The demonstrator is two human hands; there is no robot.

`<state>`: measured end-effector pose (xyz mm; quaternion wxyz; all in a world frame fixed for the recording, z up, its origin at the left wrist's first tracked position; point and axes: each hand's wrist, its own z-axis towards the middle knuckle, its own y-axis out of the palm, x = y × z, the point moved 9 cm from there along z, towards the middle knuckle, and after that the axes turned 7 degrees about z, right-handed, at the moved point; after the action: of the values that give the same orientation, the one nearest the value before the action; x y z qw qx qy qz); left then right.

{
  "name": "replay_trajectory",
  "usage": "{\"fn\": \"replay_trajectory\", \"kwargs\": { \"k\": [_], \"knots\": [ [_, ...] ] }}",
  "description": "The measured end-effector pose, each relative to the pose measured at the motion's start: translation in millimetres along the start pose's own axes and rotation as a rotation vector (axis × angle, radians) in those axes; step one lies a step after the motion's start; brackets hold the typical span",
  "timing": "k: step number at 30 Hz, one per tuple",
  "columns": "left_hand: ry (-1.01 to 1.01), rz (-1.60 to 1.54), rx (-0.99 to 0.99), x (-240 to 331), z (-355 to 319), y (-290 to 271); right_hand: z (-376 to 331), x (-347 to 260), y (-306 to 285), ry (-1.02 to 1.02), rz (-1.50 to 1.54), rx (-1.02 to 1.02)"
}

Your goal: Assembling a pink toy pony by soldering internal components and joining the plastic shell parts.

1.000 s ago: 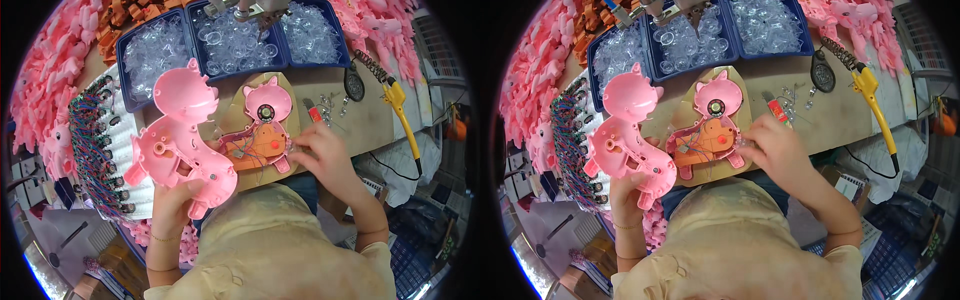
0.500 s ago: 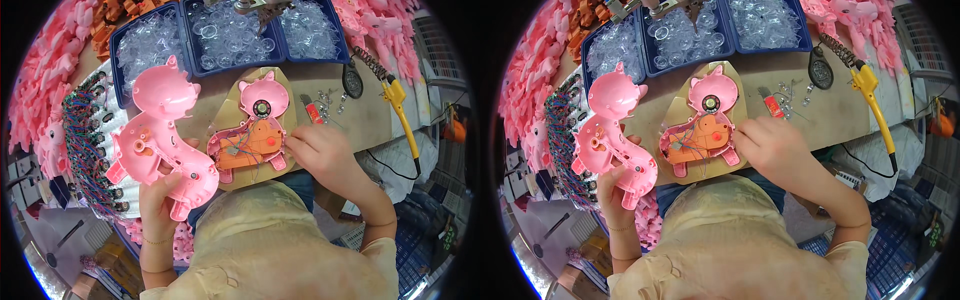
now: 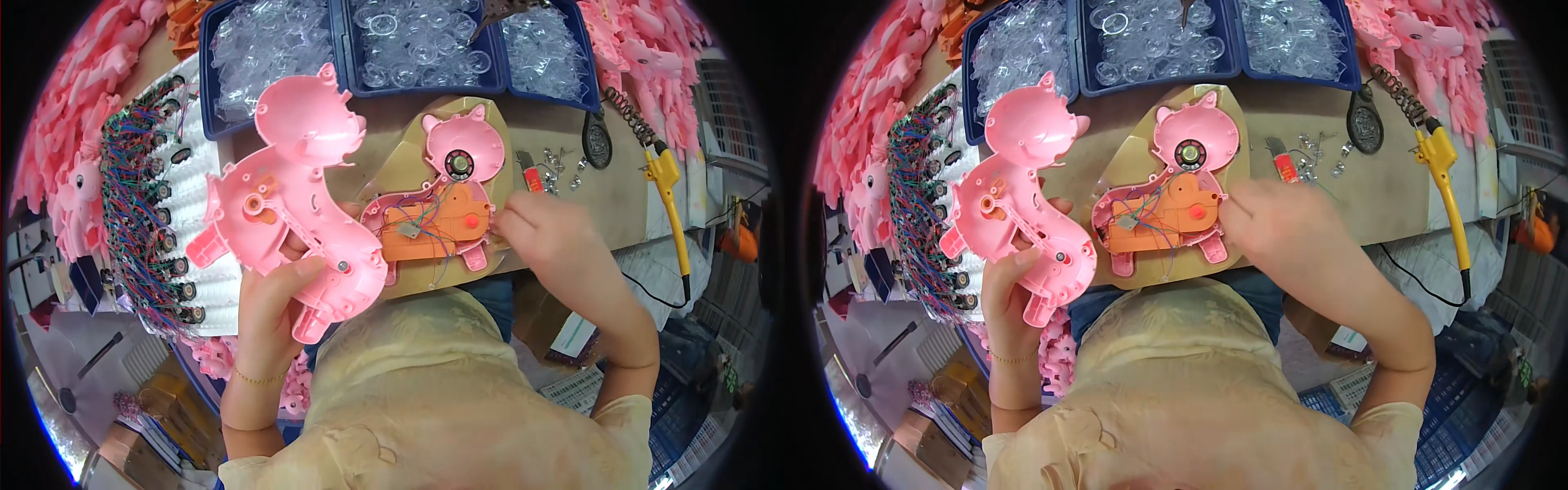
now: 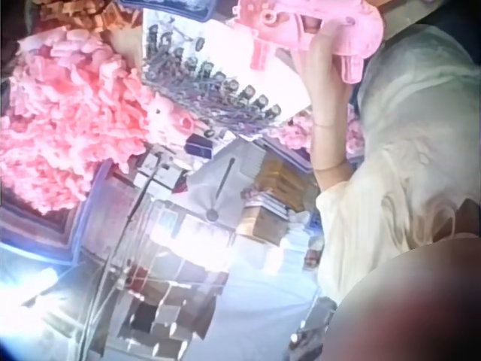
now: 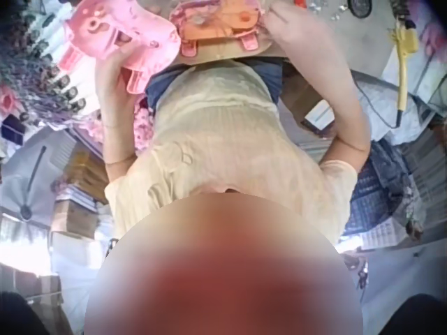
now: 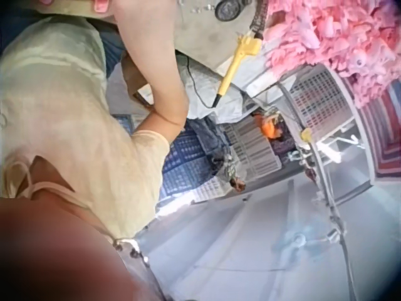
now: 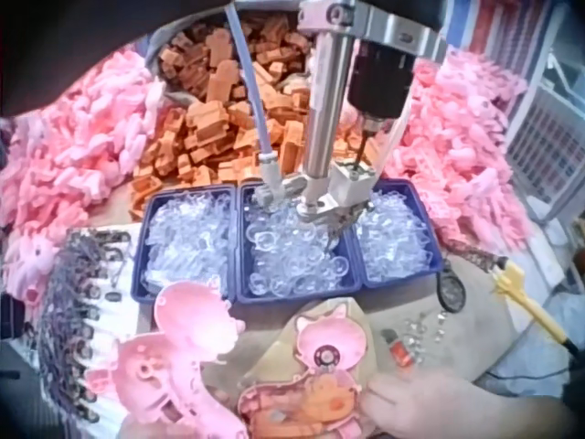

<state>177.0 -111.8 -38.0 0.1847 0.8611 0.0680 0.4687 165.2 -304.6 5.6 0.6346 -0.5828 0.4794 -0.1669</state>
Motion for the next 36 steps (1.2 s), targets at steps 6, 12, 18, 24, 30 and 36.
{"fn": "replay_trajectory", "kwargs": {
  "k": [6, 12, 18, 24, 30, 36],
  "knots": [
    [-0.036, -0.004, -0.031, -10.4, 0.9, 2.6, 14.0, 2.1, -4.7, 0.071, 0.030, -0.078],
    [-0.030, -0.017, -0.054, -6.9, 1.6, 6.0, -9.1, 0.3, 6.1, 0.020, -0.060, -0.030],
    [-0.041, 0.019, -0.054, -4.8, 1.8, 2.5, -11.7, 7.8, 6.4, 0.020, 0.056, 0.110],
    [-0.023, 0.010, -0.050, -4.9, -0.5, 6.8, 3.5, 32.7, -1.5, 0.110, 0.314, 0.096],
    [-0.062, 0.052, -0.032, -12.4, 1.5, 1.5, 19.5, 28.0, 3.2, 0.075, 0.210, -0.085],
    [-0.037, 0.111, 0.014, -13.2, 0.8, -1.3, 18.0, 40.1, 10.2, 0.251, 0.337, -0.212]
  ]
}}
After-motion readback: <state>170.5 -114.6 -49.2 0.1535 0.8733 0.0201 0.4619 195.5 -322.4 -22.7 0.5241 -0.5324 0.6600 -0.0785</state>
